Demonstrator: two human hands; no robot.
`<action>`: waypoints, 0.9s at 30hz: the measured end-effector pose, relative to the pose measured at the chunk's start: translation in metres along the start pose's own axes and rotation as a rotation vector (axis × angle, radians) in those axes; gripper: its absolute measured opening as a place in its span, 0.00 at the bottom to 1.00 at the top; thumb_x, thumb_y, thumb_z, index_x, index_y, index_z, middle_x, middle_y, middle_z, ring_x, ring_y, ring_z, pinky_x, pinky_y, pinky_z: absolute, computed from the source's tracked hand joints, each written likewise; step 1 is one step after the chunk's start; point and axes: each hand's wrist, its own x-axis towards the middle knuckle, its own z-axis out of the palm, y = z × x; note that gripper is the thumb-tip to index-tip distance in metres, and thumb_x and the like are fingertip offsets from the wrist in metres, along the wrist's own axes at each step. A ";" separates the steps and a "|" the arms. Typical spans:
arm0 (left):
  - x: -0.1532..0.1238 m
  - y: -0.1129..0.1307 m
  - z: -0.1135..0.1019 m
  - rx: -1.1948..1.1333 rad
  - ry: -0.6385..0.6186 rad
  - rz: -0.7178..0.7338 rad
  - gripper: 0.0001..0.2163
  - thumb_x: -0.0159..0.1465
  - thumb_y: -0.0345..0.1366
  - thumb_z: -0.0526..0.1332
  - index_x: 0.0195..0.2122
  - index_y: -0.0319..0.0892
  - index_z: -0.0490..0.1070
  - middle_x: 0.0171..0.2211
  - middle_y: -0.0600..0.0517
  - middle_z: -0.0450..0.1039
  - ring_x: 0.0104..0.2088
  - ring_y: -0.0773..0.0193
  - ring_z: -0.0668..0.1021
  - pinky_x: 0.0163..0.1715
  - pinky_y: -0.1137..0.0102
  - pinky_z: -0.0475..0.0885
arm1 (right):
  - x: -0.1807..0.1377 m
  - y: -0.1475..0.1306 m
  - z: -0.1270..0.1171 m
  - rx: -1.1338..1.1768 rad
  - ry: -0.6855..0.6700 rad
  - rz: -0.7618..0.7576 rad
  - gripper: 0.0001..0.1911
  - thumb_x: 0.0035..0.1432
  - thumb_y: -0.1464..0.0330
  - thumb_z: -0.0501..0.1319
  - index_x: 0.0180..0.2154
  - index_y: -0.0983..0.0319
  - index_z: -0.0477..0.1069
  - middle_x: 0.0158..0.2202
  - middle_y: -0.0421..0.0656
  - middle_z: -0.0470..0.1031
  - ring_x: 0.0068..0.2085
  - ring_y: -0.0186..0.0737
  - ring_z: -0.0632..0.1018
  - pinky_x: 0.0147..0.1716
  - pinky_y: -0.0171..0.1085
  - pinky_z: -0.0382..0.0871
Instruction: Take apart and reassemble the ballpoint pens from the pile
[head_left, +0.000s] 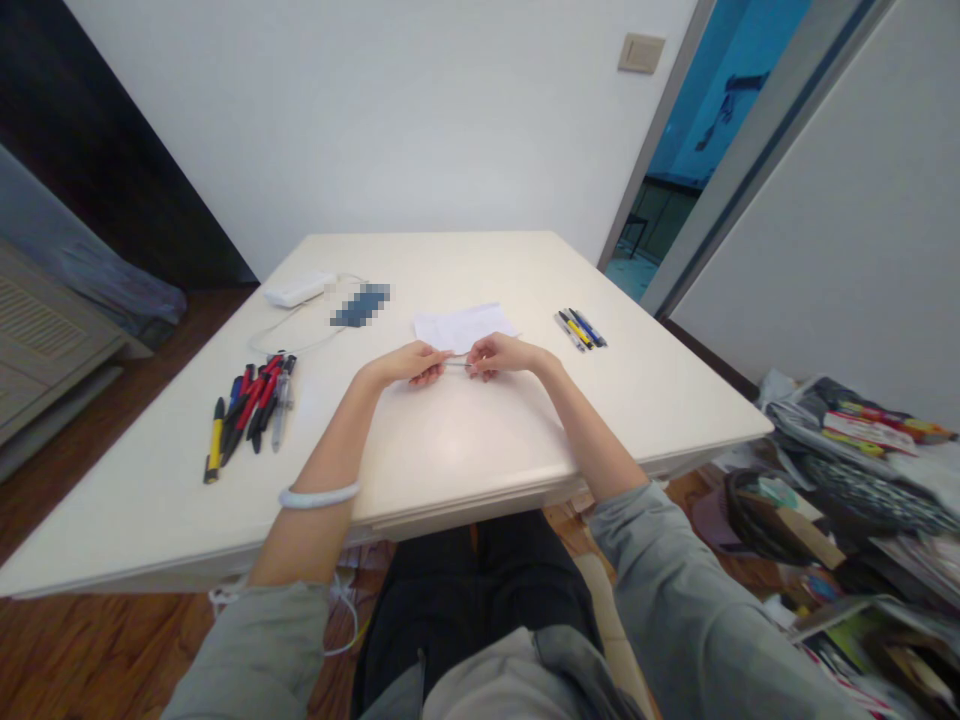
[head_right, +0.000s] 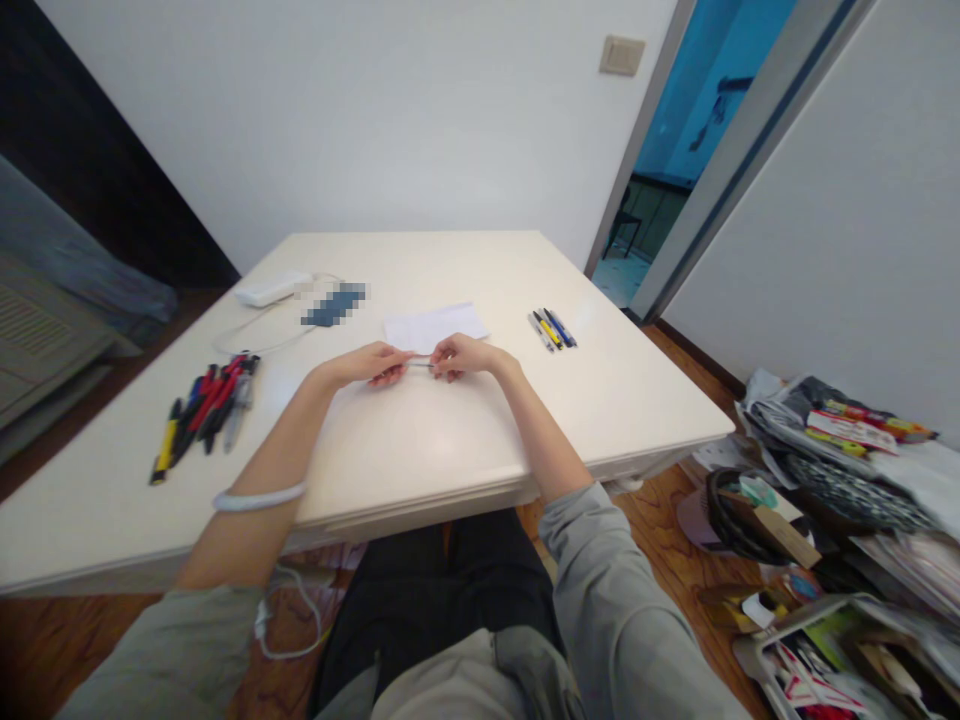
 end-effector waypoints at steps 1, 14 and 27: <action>0.000 0.001 0.000 -0.001 0.007 -0.016 0.26 0.61 0.56 0.64 0.15 0.42 0.68 0.13 0.51 0.65 0.14 0.69 0.64 0.15 0.71 0.57 | 0.001 -0.001 0.000 -0.018 0.014 0.008 0.08 0.54 0.74 0.69 0.35 0.64 0.71 0.29 0.41 0.79 0.24 0.31 0.75 0.25 0.30 0.68; 0.000 0.004 -0.003 -0.039 0.053 -0.001 0.15 0.52 0.46 0.73 0.23 0.40 0.76 0.20 0.49 0.75 0.20 0.66 0.73 0.22 0.71 0.69 | -0.003 0.011 -0.004 -0.116 0.061 -0.069 0.13 0.58 0.63 0.68 0.39 0.67 0.79 0.26 0.40 0.77 0.23 0.30 0.71 0.25 0.31 0.65; 0.015 0.006 0.011 -0.448 0.368 0.014 0.14 0.46 0.36 0.79 0.30 0.37 0.80 0.29 0.46 0.82 0.31 0.60 0.83 0.42 0.64 0.79 | -0.017 0.002 -0.001 0.126 0.165 -0.009 0.09 0.59 0.68 0.70 0.32 0.66 0.74 0.23 0.41 0.78 0.21 0.31 0.76 0.23 0.30 0.73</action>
